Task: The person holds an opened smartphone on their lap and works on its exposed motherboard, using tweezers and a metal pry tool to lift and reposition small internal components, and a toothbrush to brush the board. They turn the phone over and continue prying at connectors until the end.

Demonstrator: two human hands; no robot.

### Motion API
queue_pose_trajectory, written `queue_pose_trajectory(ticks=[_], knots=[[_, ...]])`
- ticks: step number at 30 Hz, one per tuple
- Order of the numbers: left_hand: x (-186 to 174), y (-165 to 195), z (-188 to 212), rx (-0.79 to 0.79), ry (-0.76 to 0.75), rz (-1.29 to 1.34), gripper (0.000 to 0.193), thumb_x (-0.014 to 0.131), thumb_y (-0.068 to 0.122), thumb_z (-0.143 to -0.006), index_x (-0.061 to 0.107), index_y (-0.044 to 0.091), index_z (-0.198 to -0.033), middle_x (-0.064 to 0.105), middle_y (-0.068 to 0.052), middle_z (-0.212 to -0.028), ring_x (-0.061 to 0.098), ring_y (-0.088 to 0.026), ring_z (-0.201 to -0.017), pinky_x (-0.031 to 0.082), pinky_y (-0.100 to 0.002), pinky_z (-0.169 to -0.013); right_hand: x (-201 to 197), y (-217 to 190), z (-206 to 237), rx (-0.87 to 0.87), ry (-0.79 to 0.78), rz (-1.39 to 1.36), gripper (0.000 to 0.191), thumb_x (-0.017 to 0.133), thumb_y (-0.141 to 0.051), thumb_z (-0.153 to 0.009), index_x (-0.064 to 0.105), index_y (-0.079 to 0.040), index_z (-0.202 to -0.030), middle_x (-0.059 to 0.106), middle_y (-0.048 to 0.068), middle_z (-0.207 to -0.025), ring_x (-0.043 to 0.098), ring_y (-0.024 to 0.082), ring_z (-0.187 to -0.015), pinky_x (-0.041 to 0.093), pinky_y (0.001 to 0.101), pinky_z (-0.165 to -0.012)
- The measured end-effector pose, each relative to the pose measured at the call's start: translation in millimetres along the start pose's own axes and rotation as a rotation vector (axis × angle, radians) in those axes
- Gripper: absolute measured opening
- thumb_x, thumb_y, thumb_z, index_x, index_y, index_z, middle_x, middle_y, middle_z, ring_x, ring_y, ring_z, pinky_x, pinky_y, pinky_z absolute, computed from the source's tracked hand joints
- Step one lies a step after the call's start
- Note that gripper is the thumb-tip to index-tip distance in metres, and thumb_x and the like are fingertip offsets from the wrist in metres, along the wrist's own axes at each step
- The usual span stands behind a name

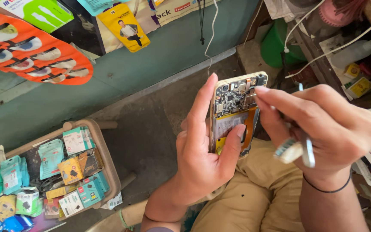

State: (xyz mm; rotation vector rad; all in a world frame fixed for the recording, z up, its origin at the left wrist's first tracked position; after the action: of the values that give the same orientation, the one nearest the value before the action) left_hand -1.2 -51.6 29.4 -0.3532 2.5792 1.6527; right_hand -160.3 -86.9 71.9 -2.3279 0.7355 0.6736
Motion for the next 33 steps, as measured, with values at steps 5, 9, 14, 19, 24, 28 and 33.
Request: queue_pose_trajectory(ticks=[5, 9, 14, 19, 24, 28, 33], knots=[[-2.2, 11.7, -6.7, 0.056, 0.016, -0.159, 0.066, 0.070, -0.004, -0.099, 0.033, -0.003, -0.153, 0.068, -0.022, -0.132, 0.075, -0.028, -0.115, 0.060, -0.032, -0.101, -1.4, -9.0, -6.9, -0.079, -0.039, 0.064, 0.026, 0.088, 0.002, -0.095, 0.079, -0.008, -0.116, 0.063, 0.003, -0.079, 0.061, 0.014, -0.064, 0.047, 0.0261, -0.058], [-0.5, 24.7, -10.3, 0.181, 0.034, -0.346, 0.067, 0.070, -0.003, -0.096, 0.034, -0.004, -0.153, 0.070, -0.019, -0.125, 0.069, -0.043, -0.128, 0.051, -0.040, -0.111, -4.6, -16.2, -12.5, -0.151, -0.064, 0.137, 0.026, 0.088, 0.002, -0.087, 0.080, -0.006, -0.112, 0.061, 0.004, -0.076, 0.058, 0.016, -0.059, 0.043, 0.0302, -0.054], [0.8, 29.1, -11.9, 0.240, 0.026, -0.354, 0.063, 0.068, -0.005, -0.098, 0.032, -0.007, -0.151, 0.069, -0.023, -0.124, 0.069, -0.043, -0.121, 0.047, -0.046, -0.118, -4.1, -22.8, -17.6, -0.225, -0.115, 0.147, 0.028, 0.086, 0.003, -0.085, 0.079, -0.001, -0.112, 0.060, 0.004, -0.075, 0.057, 0.017, -0.061, 0.042, 0.0307, -0.052], [2.4, 30.8, -11.2, 0.277, 0.013, -0.353, 0.061, 0.064, -0.009, -0.100, 0.031, -0.008, -0.151, 0.071, -0.021, -0.116, 0.075, -0.033, -0.104, 0.047, -0.053, -0.119, -1.4, -31.3, -22.8, -0.296, -0.126, 0.165, 0.026, 0.085, 0.004, -0.087, 0.077, 0.002, -0.112, 0.057, 0.003, -0.074, 0.057, 0.016, -0.060, 0.043, 0.0309, -0.054], [3.7, 31.4, -10.7, 0.305, 0.024, -0.386, 0.061, 0.063, -0.011, -0.100, 0.031, -0.008, -0.151, 0.072, -0.019, -0.108, 0.075, -0.032, -0.098, 0.047, -0.054, -0.118, 1.5, -39.2, -24.6, -0.343, -0.128, 0.267, 0.023, 0.085, 0.001, -0.081, 0.079, 0.003, -0.103, 0.051, 0.003, -0.064, 0.052, 0.016, -0.050, 0.040, 0.0315, -0.047], [4.5, 31.5, -9.7, 0.321, 0.028, -0.396, 0.061, 0.063, -0.012, -0.100, 0.030, -0.008, -0.151, 0.071, -0.019, -0.113, 0.076, -0.029, -0.094, 0.048, -0.054, -0.117, 3.4, -39.4, -22.0, -0.333, -0.114, 0.277, 0.023, 0.087, -0.004, -0.086, 0.078, 0.003, -0.106, 0.053, 0.003, -0.069, 0.054, 0.016, -0.055, 0.042, 0.0312, -0.050], [3.9, 29.4, -9.5, 0.305, 0.020, -0.378, 0.061, 0.064, -0.010, -0.101, 0.031, -0.007, -0.152, 0.071, -0.018, -0.117, 0.076, -0.028, -0.095, 0.049, -0.054, -0.117, 2.8, -29.0, -17.3, -0.234, -0.071, 0.182, 0.020, 0.086, 0.000, -0.089, 0.076, 0.000, -0.107, 0.057, 0.004, -0.075, 0.057, 0.017, -0.061, 0.043, 0.0287, -0.052]])
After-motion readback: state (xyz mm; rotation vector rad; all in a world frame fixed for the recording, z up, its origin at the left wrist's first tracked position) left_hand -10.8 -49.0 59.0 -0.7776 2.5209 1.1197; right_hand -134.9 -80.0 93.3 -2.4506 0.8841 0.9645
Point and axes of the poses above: each hand's wrist, its own z-axis away from the middle knuckle, its own x-axis out of the palm, y = z × x, the point moved 7 cm from there along -z, towards the middle knuckle
